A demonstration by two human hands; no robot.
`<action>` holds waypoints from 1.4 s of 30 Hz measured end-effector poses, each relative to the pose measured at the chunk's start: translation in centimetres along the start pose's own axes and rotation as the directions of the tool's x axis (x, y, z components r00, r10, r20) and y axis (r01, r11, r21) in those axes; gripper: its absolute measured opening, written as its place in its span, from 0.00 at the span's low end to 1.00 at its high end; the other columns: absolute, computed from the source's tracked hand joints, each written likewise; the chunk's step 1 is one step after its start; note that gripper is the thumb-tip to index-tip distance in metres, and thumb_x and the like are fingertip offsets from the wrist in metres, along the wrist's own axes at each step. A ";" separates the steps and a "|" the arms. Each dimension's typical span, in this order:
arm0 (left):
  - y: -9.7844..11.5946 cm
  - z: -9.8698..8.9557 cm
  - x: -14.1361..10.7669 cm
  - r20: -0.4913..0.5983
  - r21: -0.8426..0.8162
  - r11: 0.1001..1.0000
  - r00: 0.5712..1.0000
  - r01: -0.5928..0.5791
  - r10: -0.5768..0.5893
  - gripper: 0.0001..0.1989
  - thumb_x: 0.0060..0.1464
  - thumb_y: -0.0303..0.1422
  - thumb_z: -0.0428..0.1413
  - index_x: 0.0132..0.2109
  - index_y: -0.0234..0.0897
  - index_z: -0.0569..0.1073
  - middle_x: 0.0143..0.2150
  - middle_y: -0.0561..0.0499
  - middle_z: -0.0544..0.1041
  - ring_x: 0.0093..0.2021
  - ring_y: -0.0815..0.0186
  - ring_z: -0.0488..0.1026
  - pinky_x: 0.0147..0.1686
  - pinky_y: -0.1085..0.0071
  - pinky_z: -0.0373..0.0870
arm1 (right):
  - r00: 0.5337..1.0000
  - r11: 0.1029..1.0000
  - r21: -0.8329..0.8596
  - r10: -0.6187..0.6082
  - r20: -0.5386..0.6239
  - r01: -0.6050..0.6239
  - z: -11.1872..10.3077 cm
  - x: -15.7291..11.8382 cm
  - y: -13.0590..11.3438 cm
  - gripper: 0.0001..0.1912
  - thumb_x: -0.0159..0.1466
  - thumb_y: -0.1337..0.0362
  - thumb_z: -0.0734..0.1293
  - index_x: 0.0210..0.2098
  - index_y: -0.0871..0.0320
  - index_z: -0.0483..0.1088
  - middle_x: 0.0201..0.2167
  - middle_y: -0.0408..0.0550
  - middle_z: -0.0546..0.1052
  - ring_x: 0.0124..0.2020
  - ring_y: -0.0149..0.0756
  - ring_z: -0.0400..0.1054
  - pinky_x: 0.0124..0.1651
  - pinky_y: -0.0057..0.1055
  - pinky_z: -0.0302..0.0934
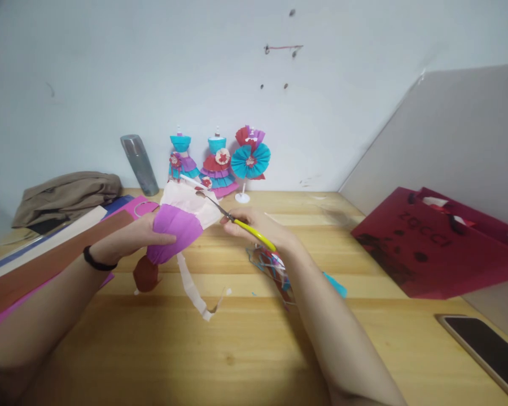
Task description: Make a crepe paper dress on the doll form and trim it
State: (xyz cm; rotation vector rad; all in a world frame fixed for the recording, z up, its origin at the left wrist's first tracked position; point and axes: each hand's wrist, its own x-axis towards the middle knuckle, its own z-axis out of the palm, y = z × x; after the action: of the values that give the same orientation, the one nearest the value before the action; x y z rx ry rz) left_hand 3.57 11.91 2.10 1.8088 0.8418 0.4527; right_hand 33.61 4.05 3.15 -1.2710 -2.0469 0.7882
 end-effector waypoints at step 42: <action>-0.1 -0.9 -0.1 0.102 -0.125 0.990 0.994 0.062 -0.049 0.24 0.45 0.43 0.70 0.50 0.43 0.80 0.48 0.48 0.82 0.47 0.59 0.78 0.45 0.67 0.76 | 0.998 0.997 0.074 -0.003 0.058 -0.001 0.0 -0.3 0.3 0.27 0.65 0.38 0.62 0.38 0.58 0.71 0.26 0.42 0.63 0.28 0.33 0.58 0.31 0.32 0.55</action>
State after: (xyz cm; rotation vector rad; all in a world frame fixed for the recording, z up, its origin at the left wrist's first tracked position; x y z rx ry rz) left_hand 2.87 12.48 2.32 1.6714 0.7750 0.3697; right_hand 33.88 3.90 2.91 -1.2192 -2.0441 0.9026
